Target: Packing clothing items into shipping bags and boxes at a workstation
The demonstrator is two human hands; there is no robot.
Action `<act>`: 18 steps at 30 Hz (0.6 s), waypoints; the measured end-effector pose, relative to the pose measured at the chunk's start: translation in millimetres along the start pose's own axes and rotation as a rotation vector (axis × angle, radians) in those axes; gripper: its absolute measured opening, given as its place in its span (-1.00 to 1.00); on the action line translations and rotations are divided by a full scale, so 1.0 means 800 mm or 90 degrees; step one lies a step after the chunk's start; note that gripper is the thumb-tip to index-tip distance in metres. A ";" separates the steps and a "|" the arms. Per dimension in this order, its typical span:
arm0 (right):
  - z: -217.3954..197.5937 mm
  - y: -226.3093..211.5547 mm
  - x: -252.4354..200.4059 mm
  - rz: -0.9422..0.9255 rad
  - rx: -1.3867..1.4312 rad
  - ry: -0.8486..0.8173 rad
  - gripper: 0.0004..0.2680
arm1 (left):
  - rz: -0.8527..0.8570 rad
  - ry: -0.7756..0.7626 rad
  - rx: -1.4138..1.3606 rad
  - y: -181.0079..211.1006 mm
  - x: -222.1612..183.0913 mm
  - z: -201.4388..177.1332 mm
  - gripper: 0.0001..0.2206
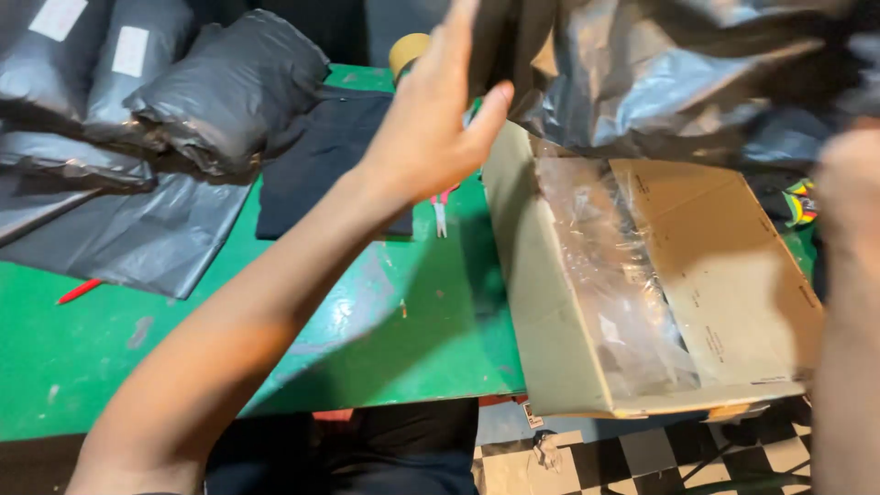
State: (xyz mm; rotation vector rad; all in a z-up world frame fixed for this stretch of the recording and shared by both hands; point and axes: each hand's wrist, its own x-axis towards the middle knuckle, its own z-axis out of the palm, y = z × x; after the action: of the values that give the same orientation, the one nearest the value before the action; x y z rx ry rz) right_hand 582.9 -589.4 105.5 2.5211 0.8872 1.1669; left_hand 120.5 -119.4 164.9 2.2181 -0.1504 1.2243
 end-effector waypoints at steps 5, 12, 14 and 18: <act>-0.226 -0.231 0.062 -0.308 0.372 -0.144 -0.44 | -0.029 -0.265 0.188 -0.021 -0.009 0.088 -0.37; -0.172 -0.310 0.085 -0.194 0.282 -0.521 -0.31 | 0.035 -0.395 0.251 -0.001 0.035 0.138 -0.48; -0.174 -0.326 0.096 -0.229 0.161 -0.499 -0.42 | -0.039 -0.511 0.350 0.000 0.051 0.169 -0.50; -0.121 -0.341 0.096 -0.245 0.118 -0.543 -0.48 | -0.093 -0.697 0.461 0.012 0.081 0.208 -0.45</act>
State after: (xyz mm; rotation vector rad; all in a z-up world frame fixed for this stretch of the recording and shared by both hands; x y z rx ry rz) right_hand 431.4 -331.6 98.2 2.4341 1.1519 -0.1302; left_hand 276.1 -206.8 155.0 3.2222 0.0515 -0.1989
